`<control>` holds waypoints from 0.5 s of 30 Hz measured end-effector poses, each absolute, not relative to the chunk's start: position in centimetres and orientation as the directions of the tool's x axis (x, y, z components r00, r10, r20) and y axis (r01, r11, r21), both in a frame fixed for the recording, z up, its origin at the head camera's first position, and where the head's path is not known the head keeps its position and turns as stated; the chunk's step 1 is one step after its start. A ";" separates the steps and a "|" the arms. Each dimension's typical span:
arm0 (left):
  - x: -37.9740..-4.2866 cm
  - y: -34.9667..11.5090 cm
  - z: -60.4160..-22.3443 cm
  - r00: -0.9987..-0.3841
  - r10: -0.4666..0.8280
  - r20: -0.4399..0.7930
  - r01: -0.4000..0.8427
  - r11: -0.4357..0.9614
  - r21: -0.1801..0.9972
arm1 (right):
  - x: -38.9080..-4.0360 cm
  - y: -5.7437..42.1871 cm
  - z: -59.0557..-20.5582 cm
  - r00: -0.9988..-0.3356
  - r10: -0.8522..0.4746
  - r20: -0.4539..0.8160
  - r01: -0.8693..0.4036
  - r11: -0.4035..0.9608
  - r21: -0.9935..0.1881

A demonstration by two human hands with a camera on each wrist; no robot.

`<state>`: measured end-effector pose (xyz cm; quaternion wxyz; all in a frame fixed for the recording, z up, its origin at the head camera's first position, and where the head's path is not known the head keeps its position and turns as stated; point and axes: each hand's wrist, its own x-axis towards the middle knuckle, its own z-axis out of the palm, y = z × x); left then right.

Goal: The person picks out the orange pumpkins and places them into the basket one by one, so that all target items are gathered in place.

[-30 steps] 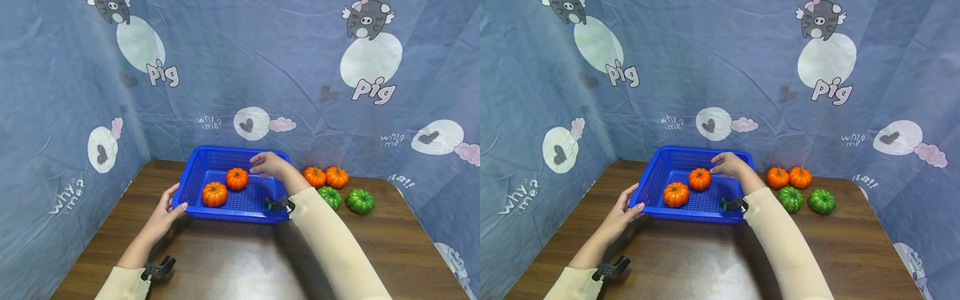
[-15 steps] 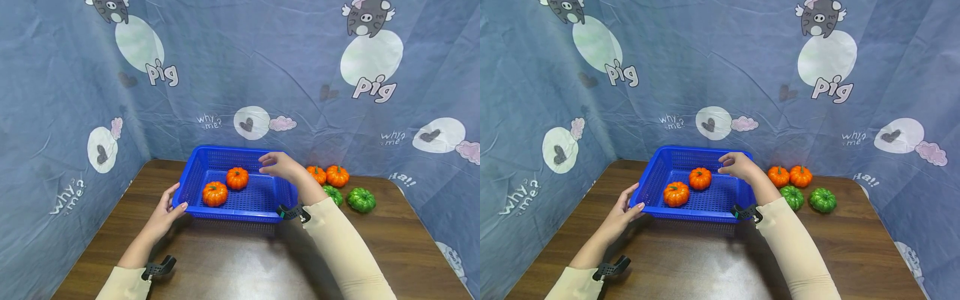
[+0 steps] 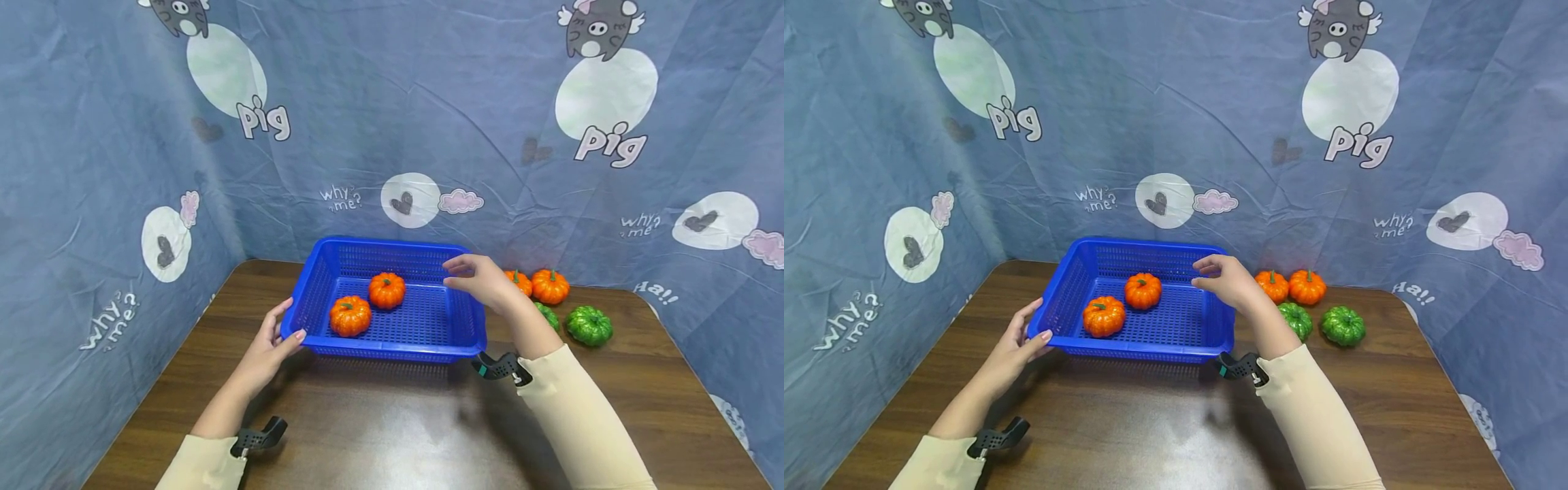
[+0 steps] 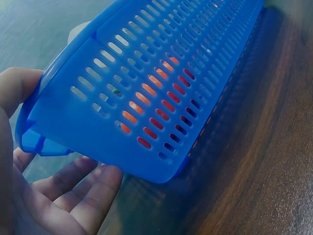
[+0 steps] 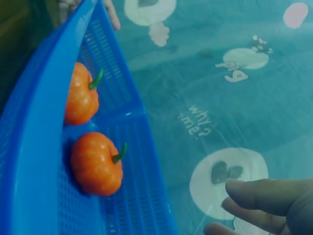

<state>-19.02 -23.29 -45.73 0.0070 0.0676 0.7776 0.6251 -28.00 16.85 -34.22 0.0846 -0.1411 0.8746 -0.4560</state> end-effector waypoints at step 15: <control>-19.1 -23.4 -45.8 -0.989 0.121 0.083 0.107 0.201 0.974 | -25.8 20.0 -34.4 -0.963 -0.265 0.057 -0.195 0.534 -0.823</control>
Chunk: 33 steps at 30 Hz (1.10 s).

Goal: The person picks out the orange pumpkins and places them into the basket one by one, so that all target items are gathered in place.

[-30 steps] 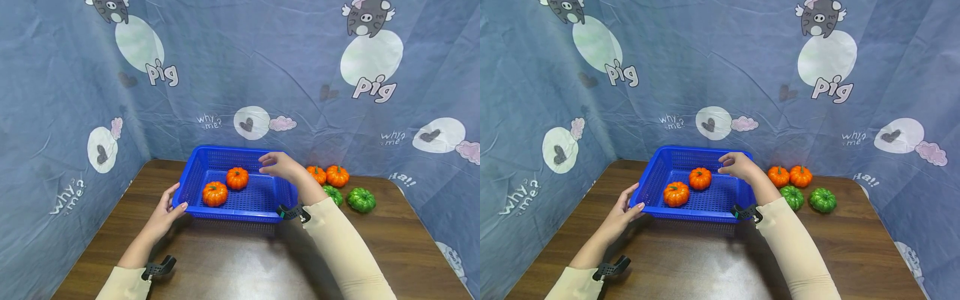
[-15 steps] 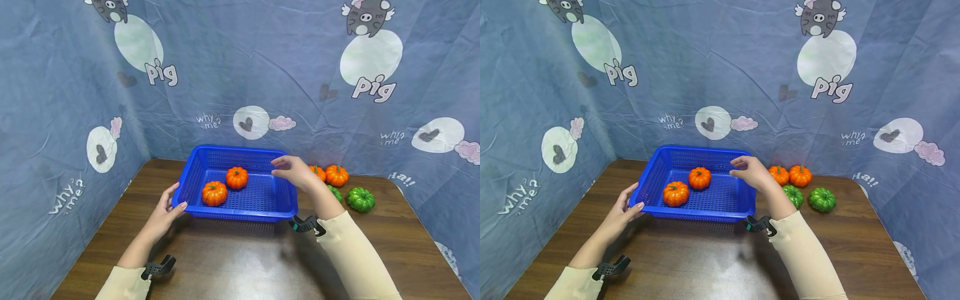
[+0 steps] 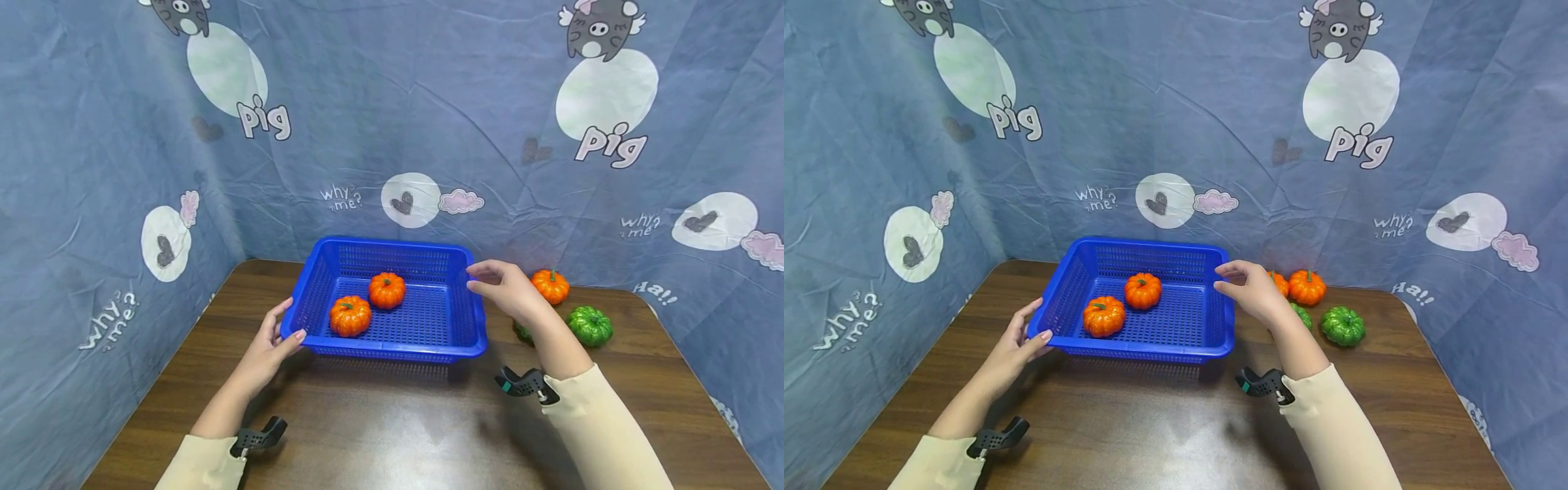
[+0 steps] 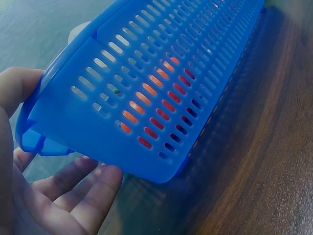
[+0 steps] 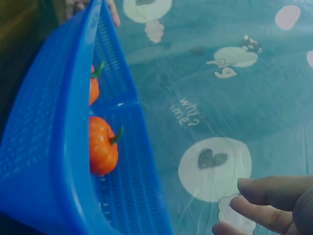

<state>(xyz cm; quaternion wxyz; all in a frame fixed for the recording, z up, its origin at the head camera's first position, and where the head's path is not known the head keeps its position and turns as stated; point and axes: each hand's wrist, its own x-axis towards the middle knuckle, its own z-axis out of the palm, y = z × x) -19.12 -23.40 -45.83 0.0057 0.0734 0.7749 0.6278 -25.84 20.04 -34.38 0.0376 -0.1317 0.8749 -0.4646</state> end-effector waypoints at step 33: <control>-19.1 -23.4 -45.9 -0.989 0.120 0.080 0.103 0.199 0.975 | -24.2 27.5 -36.8 -0.988 -0.123 0.090 -0.141 0.504 -0.852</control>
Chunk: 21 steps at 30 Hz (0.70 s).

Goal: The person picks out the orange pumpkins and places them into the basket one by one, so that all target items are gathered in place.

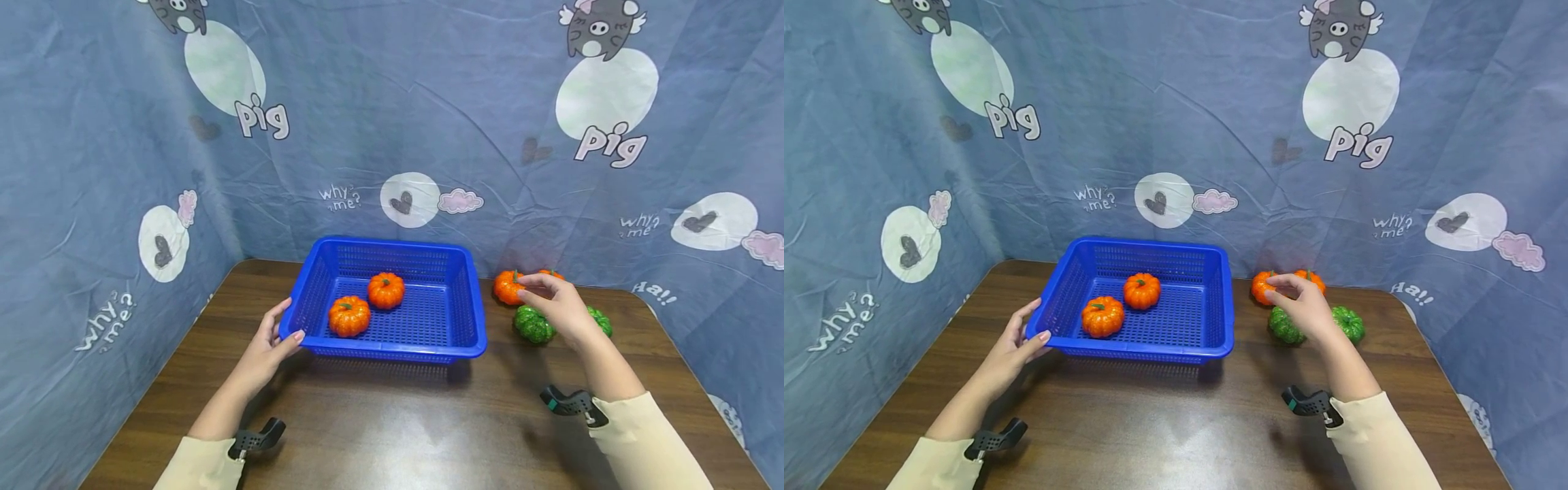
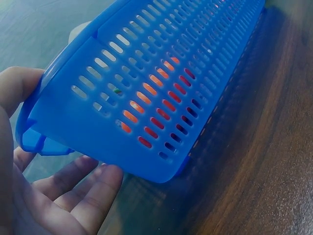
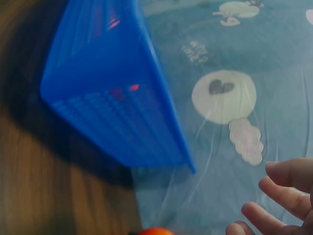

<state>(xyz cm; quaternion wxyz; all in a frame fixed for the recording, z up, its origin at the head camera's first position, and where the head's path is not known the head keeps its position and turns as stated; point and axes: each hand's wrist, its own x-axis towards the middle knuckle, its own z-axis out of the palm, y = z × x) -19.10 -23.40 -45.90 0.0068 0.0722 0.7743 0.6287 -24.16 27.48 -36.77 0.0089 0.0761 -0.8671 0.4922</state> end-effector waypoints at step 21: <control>-19.1 -23.4 -45.9 -0.990 0.123 0.073 0.096 0.193 0.976 | -25.4 32.1 -38.9 -0.997 -0.005 0.079 -0.068 0.554 -0.830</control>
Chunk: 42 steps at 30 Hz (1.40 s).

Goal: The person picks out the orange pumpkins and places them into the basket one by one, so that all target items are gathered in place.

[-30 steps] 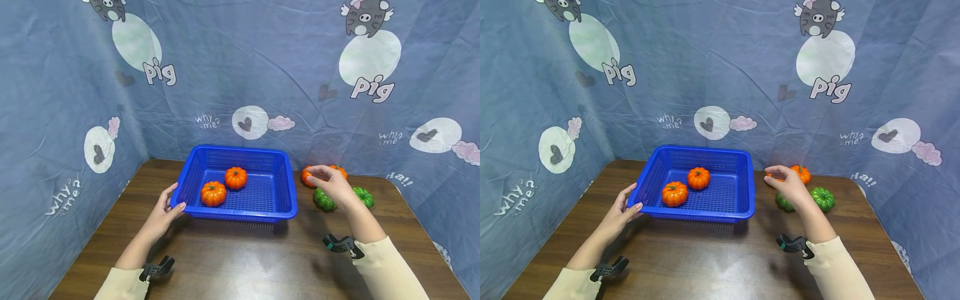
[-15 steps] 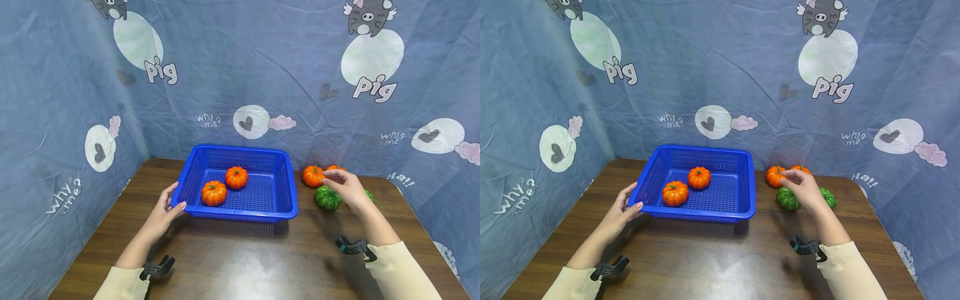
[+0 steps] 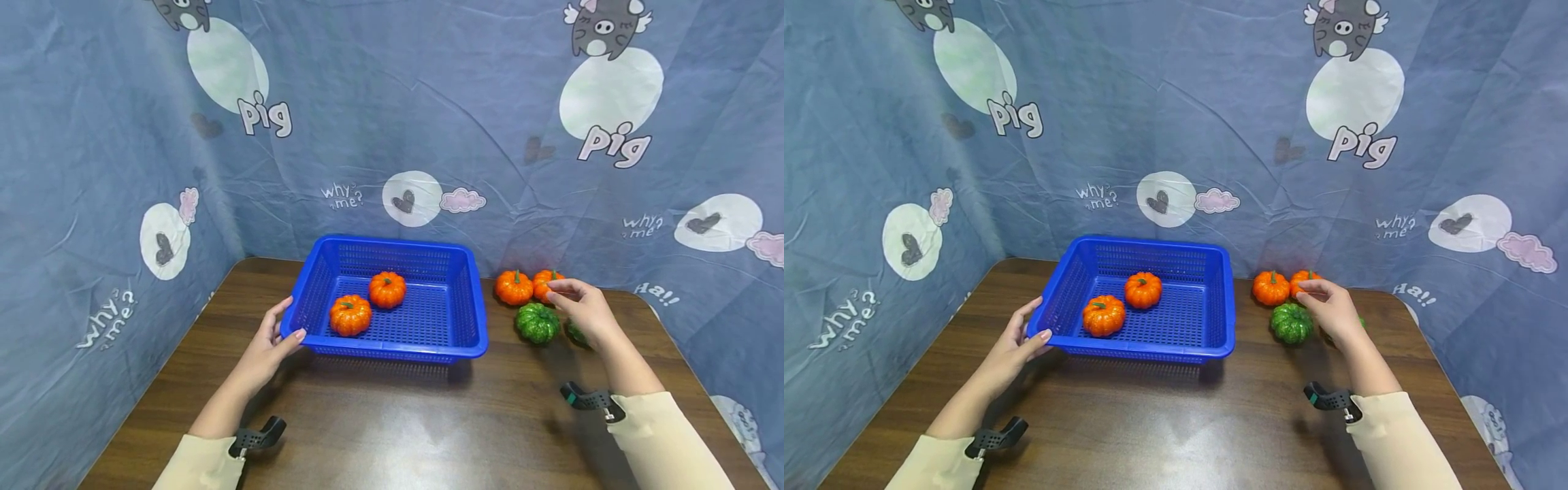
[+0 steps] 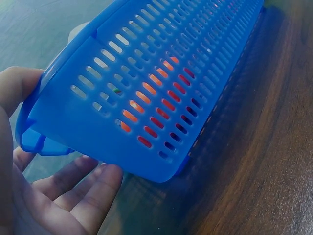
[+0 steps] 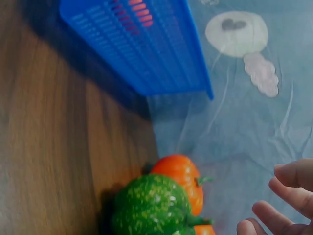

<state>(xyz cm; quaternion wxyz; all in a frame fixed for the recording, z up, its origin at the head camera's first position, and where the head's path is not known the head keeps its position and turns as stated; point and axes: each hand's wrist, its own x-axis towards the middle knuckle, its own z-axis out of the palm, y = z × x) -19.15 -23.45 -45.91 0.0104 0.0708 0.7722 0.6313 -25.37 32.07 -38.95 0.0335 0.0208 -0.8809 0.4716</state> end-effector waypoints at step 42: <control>-19.2 -23.6 -46.2 -0.985 0.132 0.114 0.135 0.163 0.977 | -31.3 35.4 -41.7 -0.977 0.212 -0.031 0.162 0.634 -0.756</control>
